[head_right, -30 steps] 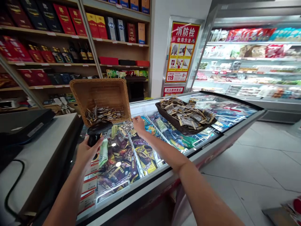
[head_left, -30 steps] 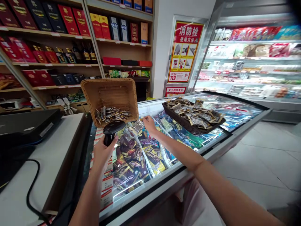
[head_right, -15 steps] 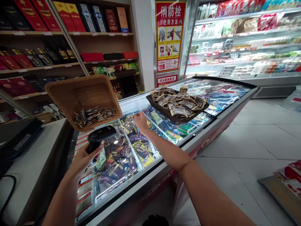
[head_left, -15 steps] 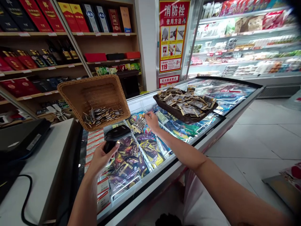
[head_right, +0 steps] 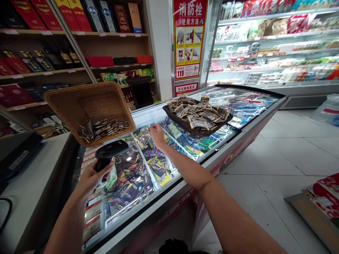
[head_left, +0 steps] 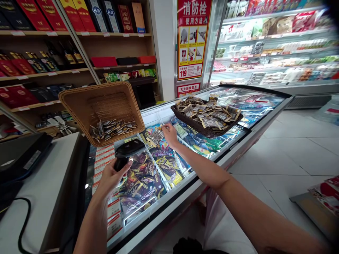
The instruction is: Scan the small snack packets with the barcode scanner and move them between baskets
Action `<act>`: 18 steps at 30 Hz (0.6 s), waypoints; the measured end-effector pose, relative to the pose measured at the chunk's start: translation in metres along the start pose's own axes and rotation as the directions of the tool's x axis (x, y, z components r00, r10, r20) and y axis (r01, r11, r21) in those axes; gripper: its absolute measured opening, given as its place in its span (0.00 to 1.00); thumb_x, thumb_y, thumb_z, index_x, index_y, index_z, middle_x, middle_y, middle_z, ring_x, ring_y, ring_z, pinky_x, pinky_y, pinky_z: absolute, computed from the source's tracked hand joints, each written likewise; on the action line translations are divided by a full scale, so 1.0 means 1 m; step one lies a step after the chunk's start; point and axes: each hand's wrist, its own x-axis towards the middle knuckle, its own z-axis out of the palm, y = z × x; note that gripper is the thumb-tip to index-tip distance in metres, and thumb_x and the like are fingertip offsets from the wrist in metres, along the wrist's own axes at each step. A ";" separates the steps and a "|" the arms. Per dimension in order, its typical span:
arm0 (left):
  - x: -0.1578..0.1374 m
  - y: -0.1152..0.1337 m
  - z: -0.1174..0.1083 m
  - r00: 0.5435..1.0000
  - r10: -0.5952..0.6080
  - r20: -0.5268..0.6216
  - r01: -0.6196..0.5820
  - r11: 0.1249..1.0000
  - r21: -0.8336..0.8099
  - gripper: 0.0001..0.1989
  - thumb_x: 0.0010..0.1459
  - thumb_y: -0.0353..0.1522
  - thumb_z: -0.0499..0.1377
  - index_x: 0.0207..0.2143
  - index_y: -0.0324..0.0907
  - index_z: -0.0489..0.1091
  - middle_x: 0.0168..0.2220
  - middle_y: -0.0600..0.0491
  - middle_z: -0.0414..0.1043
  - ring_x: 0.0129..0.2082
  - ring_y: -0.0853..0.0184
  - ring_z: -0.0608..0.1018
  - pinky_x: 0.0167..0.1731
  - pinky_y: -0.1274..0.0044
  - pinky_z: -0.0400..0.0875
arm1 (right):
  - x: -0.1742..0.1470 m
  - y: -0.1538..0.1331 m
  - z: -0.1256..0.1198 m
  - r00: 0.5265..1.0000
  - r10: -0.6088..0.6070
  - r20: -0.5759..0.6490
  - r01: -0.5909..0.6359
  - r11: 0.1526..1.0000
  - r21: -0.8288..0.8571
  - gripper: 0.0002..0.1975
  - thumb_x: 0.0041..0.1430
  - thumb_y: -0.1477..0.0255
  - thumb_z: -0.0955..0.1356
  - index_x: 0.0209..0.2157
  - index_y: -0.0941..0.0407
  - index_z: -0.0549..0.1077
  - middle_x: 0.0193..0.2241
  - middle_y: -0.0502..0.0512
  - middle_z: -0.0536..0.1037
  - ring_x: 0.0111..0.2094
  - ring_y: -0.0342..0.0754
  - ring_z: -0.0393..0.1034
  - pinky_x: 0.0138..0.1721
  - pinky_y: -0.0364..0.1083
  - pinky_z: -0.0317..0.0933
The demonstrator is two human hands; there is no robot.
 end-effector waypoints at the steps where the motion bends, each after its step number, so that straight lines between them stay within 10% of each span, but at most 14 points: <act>1: 0.001 -0.001 0.000 1.000 0.008 -0.002 -0.008 1.000 0.005 0.26 0.43 0.50 0.74 0.28 0.44 0.67 0.19 0.60 0.64 0.19 0.72 0.64 0.20 0.79 0.56 | 0.001 0.000 0.000 1.000 0.011 0.000 -0.011 1.000 0.001 0.08 0.61 0.61 0.68 0.33 0.51 0.70 0.20 0.45 0.67 0.26 0.46 0.63 0.29 0.43 0.58; 13: 0.009 -0.009 -0.005 0.995 -0.029 -0.094 0.039 0.993 0.112 0.27 0.40 0.56 0.72 0.27 0.44 0.72 0.18 0.57 0.63 0.19 0.68 0.65 0.19 0.77 0.56 | 0.026 -0.011 0.004 0.984 0.116 -0.132 -0.086 0.972 0.217 0.10 0.64 0.62 0.68 0.34 0.52 0.66 0.21 0.43 0.68 0.18 0.42 0.63 0.20 0.41 0.58; 18: 0.021 -0.025 -0.010 0.997 -0.048 -0.055 0.055 0.990 0.131 0.28 0.35 0.57 0.72 0.23 0.45 0.69 0.18 0.56 0.63 0.18 0.67 0.64 0.19 0.76 0.55 | 0.060 -0.036 -0.037 0.943 0.001 -0.333 0.173 0.853 0.492 0.11 0.66 0.65 0.68 0.46 0.51 0.64 0.38 0.52 0.79 0.37 0.46 0.80 0.39 0.44 0.75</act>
